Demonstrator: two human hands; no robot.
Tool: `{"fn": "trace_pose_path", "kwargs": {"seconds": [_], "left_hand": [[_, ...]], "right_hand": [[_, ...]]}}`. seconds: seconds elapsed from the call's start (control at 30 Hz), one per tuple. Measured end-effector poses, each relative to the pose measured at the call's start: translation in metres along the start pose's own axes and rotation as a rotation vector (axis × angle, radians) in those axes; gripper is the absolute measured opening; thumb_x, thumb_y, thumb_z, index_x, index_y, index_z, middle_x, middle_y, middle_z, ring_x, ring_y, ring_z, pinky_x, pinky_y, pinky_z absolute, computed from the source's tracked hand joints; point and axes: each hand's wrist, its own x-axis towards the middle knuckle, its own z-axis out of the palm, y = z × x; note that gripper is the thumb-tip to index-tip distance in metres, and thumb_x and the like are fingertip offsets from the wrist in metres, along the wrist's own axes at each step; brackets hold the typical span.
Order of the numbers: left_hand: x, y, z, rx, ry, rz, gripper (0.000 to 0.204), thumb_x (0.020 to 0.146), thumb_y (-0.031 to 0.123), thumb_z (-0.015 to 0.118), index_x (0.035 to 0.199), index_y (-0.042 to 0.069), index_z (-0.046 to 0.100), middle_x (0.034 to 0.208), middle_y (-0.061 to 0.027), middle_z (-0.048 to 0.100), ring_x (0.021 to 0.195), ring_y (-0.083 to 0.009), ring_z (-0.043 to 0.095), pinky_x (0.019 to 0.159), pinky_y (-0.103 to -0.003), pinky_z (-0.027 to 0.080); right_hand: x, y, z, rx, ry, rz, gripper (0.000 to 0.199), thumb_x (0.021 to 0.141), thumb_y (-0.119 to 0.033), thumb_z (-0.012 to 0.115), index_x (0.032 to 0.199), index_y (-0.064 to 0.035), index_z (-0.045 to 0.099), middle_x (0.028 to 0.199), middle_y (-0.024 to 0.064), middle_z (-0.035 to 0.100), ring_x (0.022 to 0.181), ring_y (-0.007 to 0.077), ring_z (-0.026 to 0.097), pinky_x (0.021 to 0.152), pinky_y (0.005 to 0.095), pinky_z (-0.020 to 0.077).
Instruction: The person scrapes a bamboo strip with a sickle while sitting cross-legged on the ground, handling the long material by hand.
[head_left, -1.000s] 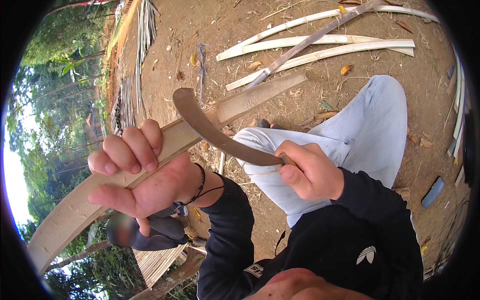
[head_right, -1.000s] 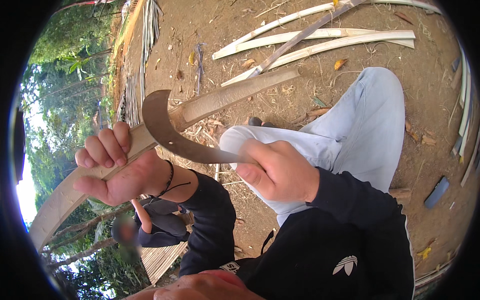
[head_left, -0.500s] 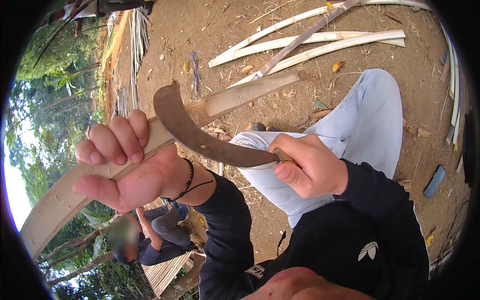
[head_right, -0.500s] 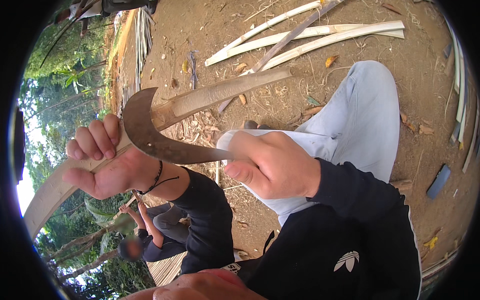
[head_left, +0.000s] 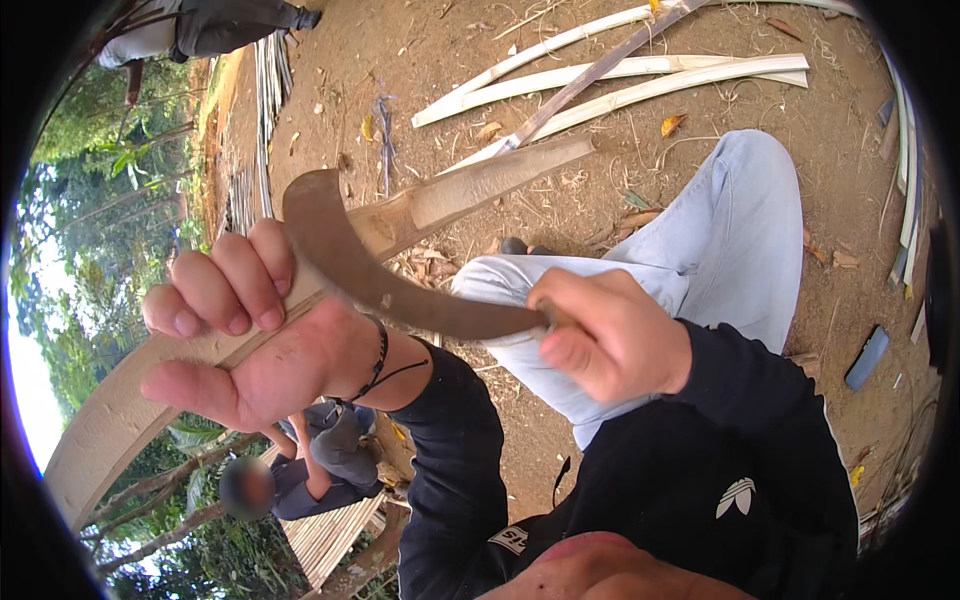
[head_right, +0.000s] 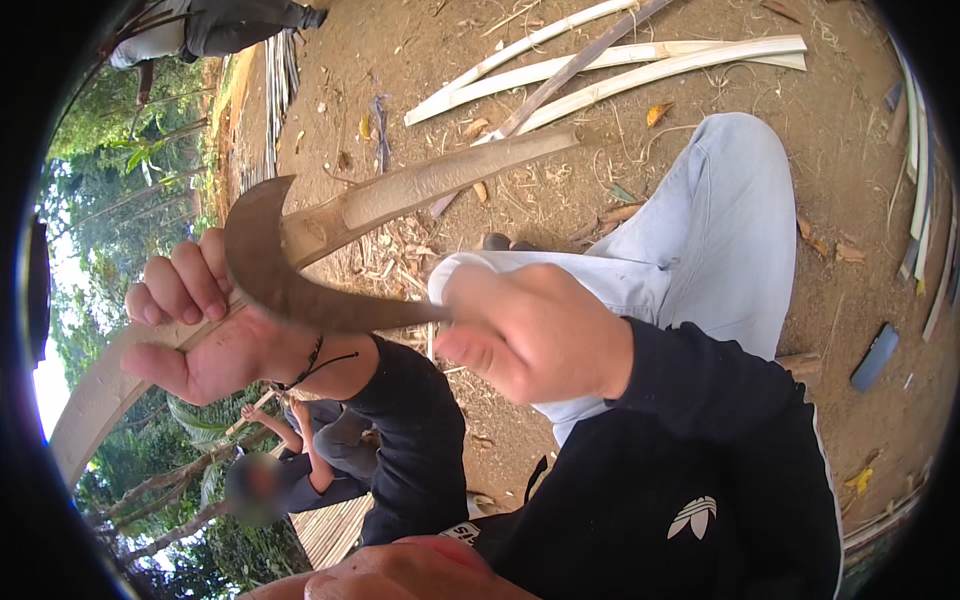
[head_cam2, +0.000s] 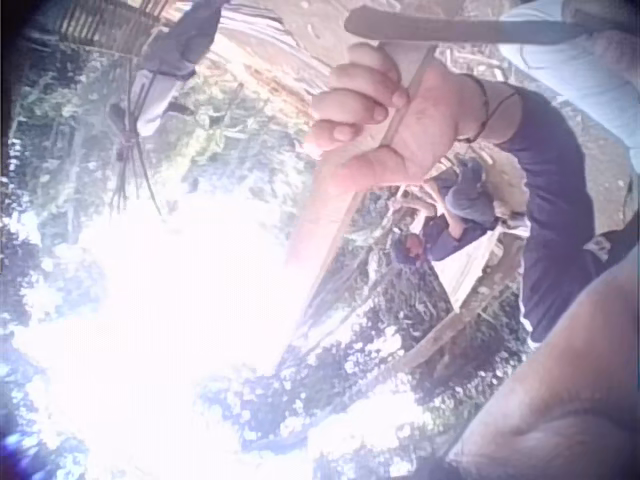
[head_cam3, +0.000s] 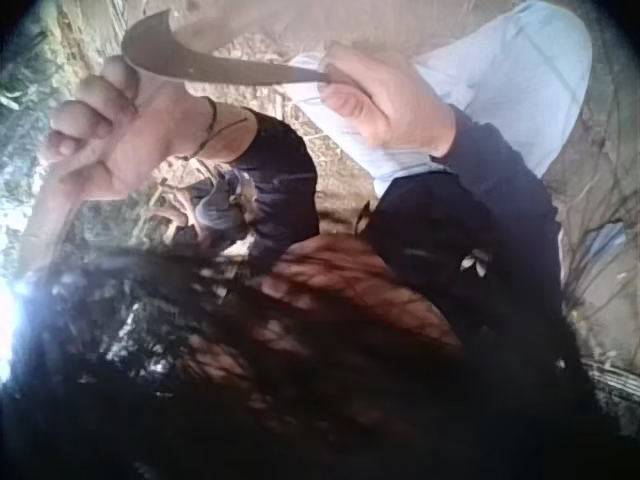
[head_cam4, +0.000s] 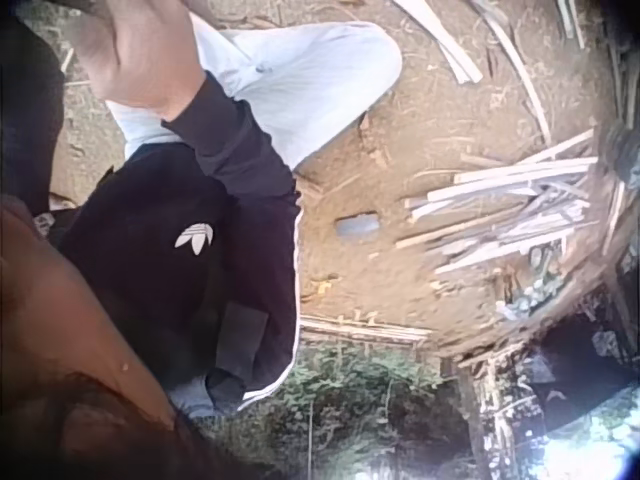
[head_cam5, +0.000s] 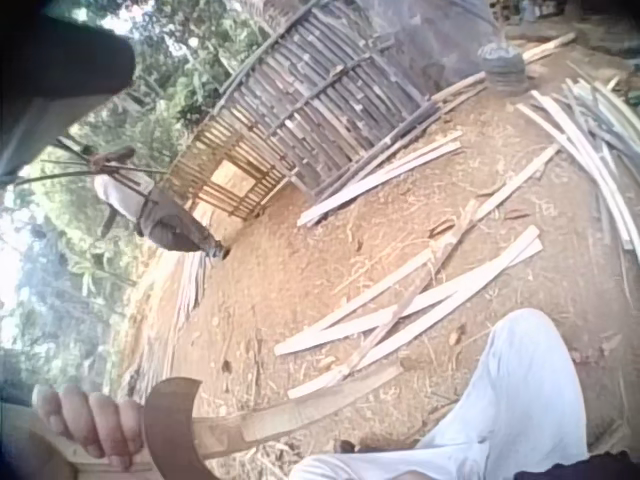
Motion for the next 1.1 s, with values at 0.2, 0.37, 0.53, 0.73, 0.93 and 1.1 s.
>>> {"fn": "trace_pose_path", "kwargs": {"seconds": [0.2,0.37,0.53,0.73,0.93,1.1], "left_hand": [[-0.006,0.005,0.004,0.034,-0.005,-0.023,0.037,0.090,0.047,0.054,0.079,0.011,0.049,0.061,0.0030,0.037,0.049,-0.0086,0.033,0.051,-0.025,0.026],[-0.005,0.005,0.010,0.037,-0.037,-0.041,0.036,0.091,0.045,0.053,0.080,0.011,0.049,0.061,0.0032,0.036,0.049,-0.0087,0.034,0.051,-0.025,0.027],[-0.014,0.006,0.009,0.034,-0.031,-0.039,0.036,0.091,0.046,0.054,0.080,0.013,0.047,0.063,0.0032,0.037,0.050,-0.0084,0.035,0.054,-0.025,0.029],[-0.031,0.016,0.001,0.083,0.004,-0.049,0.036,0.091,0.046,0.055,0.079,0.013,0.045,0.062,0.0037,0.036,0.050,-0.0080,0.034,0.053,-0.024,0.027],[-0.031,0.016,-0.003,0.068,-0.008,0.002,0.036,0.091,0.046,0.055,0.080,0.013,0.046,0.062,0.0041,0.035,0.049,-0.0077,0.032,0.052,-0.024,0.026],[-0.026,0.019,-0.001,0.068,0.016,0.010,0.037,0.090,0.047,0.057,0.079,0.013,0.045,0.062,0.0043,0.035,0.049,-0.0074,0.032,0.051,-0.024,0.025]], "right_hand": [[-0.006,0.001,-0.003,0.031,-0.039,0.083,0.025,0.093,-0.025,0.052,0.086,-0.0016,0.052,0.064,0.0177,0.053,0.064,0.0395,0.058,0.057,0.0420,0.0438],[-0.004,0.014,-0.010,-0.012,-0.003,0.164,0.030,0.093,-0.030,0.052,0.089,-0.0005,0.053,0.064,0.0176,0.054,0.062,0.0393,0.058,0.057,0.0422,0.0439],[-0.016,0.023,-0.001,-0.023,-0.005,0.169,0.055,0.096,-0.052,0.042,0.088,0.0008,0.053,0.056,0.0102,0.045,0.051,0.0275,0.051,0.050,0.0336,0.0389],[-0.015,-0.002,0.005,0.043,-0.028,0.077,0.054,0.096,-0.052,0.042,0.084,-0.0003,0.050,0.054,0.0102,0.042,0.047,0.0265,0.046,0.049,0.0351,0.0381],[-0.007,0.014,-0.002,-0.025,-0.059,0.139,0.033,0.094,-0.033,0.052,0.084,-0.0010,0.052,0.062,0.0173,0.054,0.060,0.0386,0.058,0.054,0.0420,0.0437],[0.004,0.041,-0.007,-0.172,0.009,0.220,0.052,0.096,-0.051,0.042,0.086,-0.0008,0.051,0.054,0.0099,0.043,0.046,0.0256,0.047,0.048,0.0345,0.0363]]}}
